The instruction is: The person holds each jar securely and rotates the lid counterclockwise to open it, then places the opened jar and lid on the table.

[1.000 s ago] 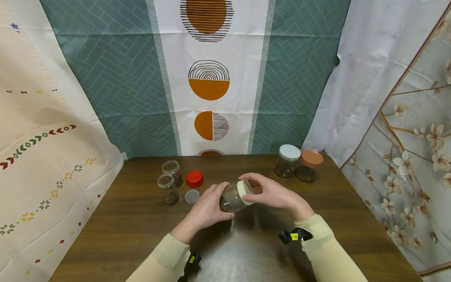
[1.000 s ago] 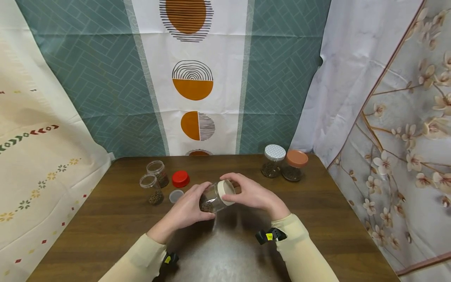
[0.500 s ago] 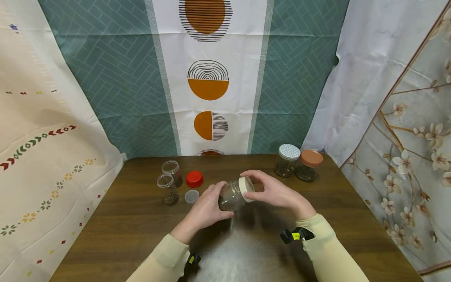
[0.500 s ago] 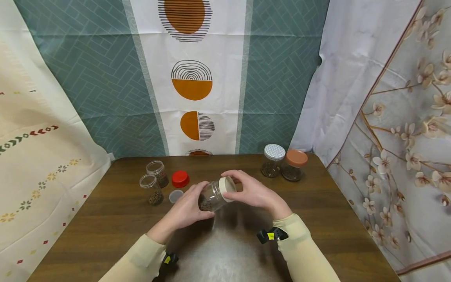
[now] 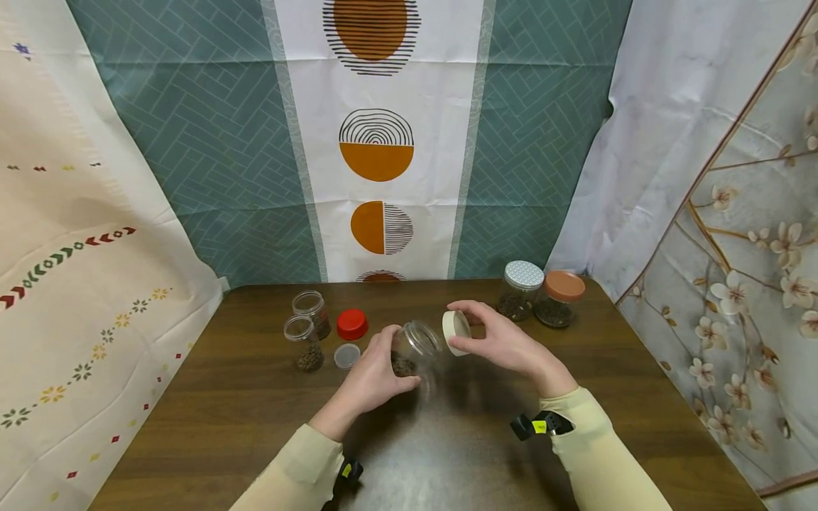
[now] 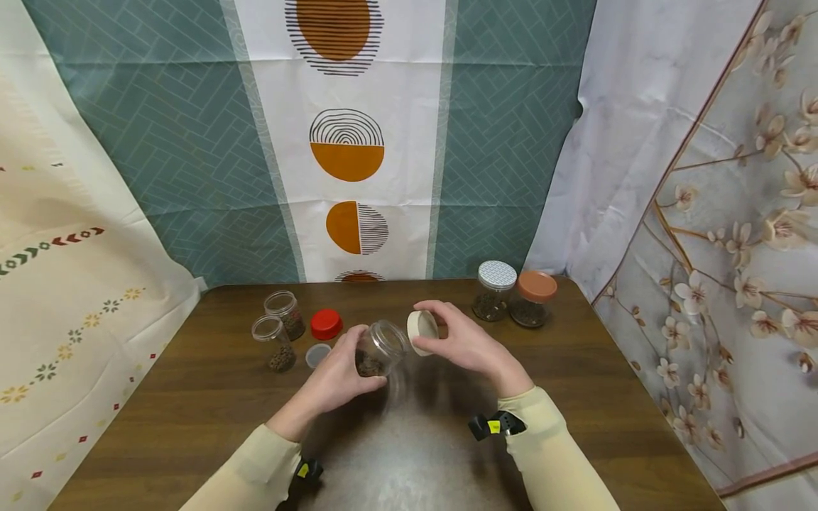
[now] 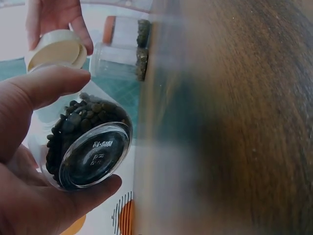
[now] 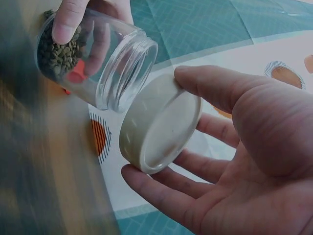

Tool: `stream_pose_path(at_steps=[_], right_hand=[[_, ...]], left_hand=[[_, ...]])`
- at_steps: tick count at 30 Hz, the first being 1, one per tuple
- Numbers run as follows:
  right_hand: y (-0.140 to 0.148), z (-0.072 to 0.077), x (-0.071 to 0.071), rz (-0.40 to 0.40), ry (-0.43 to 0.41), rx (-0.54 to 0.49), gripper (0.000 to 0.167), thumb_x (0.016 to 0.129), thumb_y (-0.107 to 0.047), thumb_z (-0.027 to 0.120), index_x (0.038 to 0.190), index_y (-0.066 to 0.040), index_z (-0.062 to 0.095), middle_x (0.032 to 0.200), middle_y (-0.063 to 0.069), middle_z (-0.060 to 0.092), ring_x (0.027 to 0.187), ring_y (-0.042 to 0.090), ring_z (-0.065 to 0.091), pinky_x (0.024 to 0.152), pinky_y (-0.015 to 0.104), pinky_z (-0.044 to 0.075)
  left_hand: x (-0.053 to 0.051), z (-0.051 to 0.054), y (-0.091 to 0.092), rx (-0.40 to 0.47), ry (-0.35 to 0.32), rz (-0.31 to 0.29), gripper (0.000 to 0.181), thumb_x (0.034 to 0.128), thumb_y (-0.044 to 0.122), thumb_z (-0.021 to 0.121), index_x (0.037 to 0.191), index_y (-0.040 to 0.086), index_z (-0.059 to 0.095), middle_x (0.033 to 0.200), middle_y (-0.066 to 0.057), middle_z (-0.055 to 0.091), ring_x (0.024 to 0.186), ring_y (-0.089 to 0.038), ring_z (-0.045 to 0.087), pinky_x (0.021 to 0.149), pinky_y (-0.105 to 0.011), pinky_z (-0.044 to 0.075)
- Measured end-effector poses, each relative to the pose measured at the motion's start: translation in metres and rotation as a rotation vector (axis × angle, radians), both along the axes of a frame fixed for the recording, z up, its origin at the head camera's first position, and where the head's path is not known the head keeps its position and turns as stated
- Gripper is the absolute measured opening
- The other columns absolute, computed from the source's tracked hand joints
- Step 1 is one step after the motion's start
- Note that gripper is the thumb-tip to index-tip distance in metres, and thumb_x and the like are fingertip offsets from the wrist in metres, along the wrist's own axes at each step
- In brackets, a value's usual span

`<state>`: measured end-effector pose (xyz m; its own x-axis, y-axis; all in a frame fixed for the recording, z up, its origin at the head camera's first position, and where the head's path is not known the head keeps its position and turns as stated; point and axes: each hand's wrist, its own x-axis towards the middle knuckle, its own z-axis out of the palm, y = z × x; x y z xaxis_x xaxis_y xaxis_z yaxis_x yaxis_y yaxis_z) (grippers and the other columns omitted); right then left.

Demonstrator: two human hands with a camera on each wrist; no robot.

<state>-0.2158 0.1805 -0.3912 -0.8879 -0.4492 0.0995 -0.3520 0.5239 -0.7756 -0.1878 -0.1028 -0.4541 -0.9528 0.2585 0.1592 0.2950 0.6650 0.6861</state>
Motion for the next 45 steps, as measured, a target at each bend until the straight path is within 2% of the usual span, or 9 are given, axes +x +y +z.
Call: stream_pose_path(at_steps=[8,13,18,22,29,37,45], right_hand=[[0.000,-0.003,-0.006,-0.043,0.045,0.040,0.064,0.102,-0.032,0.082,0.157,-0.013,0.056,0.149,0.017,0.057,0.137,0.039,0.057,0.108,0.061,0.051],[0.000,-0.003,-0.010,-0.073,0.102,0.129,0.064,0.102,-0.034,0.081,0.157,-0.011,0.057,0.147,0.019,0.057,0.126,0.038,0.059,0.103,0.060,0.053],[0.000,-0.003,-0.015,-0.102,0.139,0.206,0.064,0.101,-0.037,0.080,0.157,-0.012,0.059,0.149,0.019,0.058,0.124,0.036,0.061,0.102,0.059,0.052],[-0.001,-0.005,-0.019,-0.109,0.129,0.228,0.064,0.101,-0.037,0.081,0.157,-0.013,0.059,0.149,0.019,0.058,0.122,0.036,0.062,0.102,0.059,0.052],[-0.004,-0.009,-0.031,-0.108,0.124,0.268,0.065,0.100,-0.039,0.080,0.157,-0.012,0.060,0.150,0.021,0.057,0.119,0.037,0.062,0.100,0.059,0.052],[-0.009,-0.011,-0.042,-0.108,0.117,0.294,0.063,0.100,-0.036,0.081,0.155,-0.012,0.061,0.149,0.021,0.057,0.116,0.037,0.062,0.099,0.057,0.053],[-0.011,-0.016,-0.054,-0.099,0.106,0.321,0.064,0.100,-0.035,0.081,0.154,-0.009,0.061,0.146,0.023,0.058,0.114,0.036,0.063,0.097,0.056,0.054]], left_hand=[[-0.002,-0.002,0.001,0.016,0.013,0.040,0.094,0.0853,0.031,0.097,0.155,0.001,0.041,0.137,-0.019,0.053,0.119,-0.033,0.062,0.098,-0.056,0.055],[-0.008,-0.003,0.002,0.048,0.029,0.061,0.094,0.0842,0.032,0.098,0.153,0.000,0.043,0.134,-0.018,0.057,0.122,-0.034,0.060,0.103,-0.057,0.053],[-0.014,-0.003,0.003,0.091,0.062,0.074,0.090,0.0823,0.032,0.100,0.148,0.001,0.047,0.131,-0.015,0.065,0.123,-0.033,0.064,0.105,-0.054,0.053],[-0.018,-0.003,0.004,0.122,0.053,0.093,0.088,0.0825,0.028,0.100,0.147,0.002,0.046,0.134,-0.017,0.063,0.127,-0.035,0.064,0.107,-0.055,0.052],[-0.027,-0.006,0.005,0.118,0.013,0.151,0.089,0.0845,0.029,0.099,0.149,0.001,0.044,0.135,-0.020,0.053,0.123,-0.037,0.059,0.104,-0.057,0.052],[-0.041,-0.013,0.003,0.136,0.011,0.186,0.089,0.0842,0.030,0.099,0.149,0.001,0.045,0.136,-0.021,0.054,0.125,-0.038,0.059,0.107,-0.056,0.051],[-0.052,-0.015,0.004,0.171,0.010,0.185,0.091,0.0821,0.029,0.100,0.150,0.001,0.047,0.140,-0.017,0.061,0.129,-0.037,0.062,0.111,-0.056,0.050]])
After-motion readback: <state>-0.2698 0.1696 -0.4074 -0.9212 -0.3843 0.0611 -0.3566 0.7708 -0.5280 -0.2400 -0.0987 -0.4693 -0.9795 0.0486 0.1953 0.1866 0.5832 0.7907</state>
